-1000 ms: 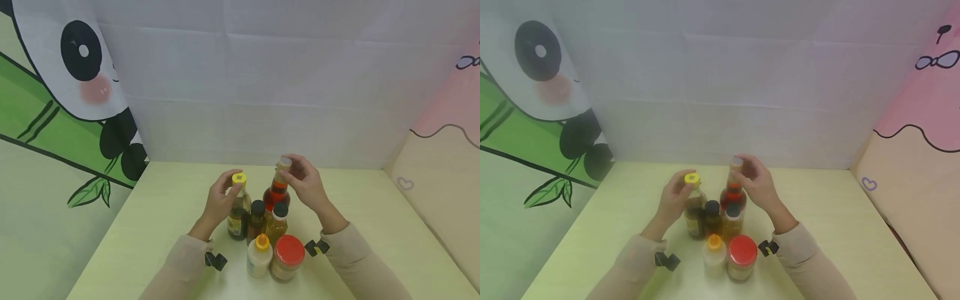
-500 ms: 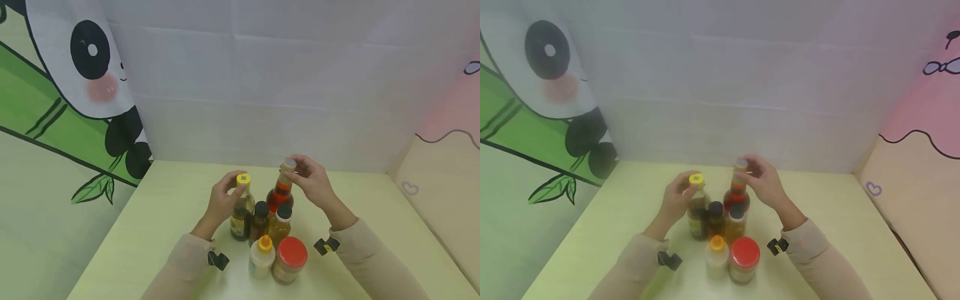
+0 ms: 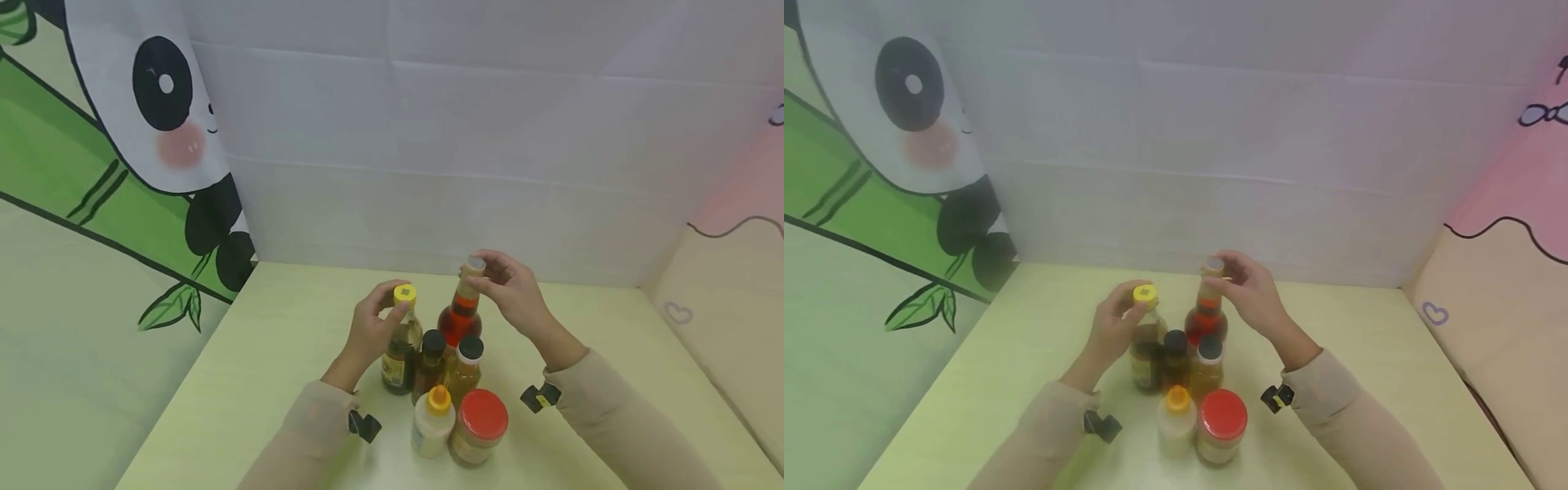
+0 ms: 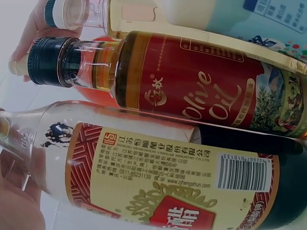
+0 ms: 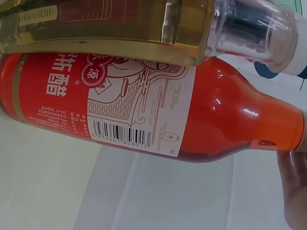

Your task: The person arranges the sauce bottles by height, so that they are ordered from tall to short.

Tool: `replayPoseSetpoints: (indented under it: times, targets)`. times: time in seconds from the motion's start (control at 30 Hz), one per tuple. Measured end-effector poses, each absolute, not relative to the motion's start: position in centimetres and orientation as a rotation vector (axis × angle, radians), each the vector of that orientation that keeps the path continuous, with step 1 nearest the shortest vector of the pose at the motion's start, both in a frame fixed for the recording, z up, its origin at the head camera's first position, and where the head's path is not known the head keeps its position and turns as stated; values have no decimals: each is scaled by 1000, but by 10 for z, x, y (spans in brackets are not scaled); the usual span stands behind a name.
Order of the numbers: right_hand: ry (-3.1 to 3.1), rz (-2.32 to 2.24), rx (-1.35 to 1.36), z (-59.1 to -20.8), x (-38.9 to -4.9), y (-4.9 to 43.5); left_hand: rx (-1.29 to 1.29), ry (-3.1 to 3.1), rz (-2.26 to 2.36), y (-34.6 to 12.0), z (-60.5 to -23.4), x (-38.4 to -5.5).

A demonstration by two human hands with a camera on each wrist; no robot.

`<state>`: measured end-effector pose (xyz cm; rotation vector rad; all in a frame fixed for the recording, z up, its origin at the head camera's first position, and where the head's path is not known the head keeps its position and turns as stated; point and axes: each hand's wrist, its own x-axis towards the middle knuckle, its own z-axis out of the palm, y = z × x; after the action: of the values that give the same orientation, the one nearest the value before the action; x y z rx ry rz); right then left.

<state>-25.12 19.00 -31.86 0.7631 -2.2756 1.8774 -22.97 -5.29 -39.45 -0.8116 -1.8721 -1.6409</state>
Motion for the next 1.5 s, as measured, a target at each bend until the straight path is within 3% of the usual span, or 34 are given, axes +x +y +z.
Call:
replayPoseSetpoints:
  times: [0.53, 1.5]
  targets:
    - [-2382, 1794, 616, -312, -270, 172, -808, -1857, -1628, -50, -397, -233]
    - [-2305, 1855, 626, -305, -320, 134, -761, -1873, -1623, -50, -396, -234]
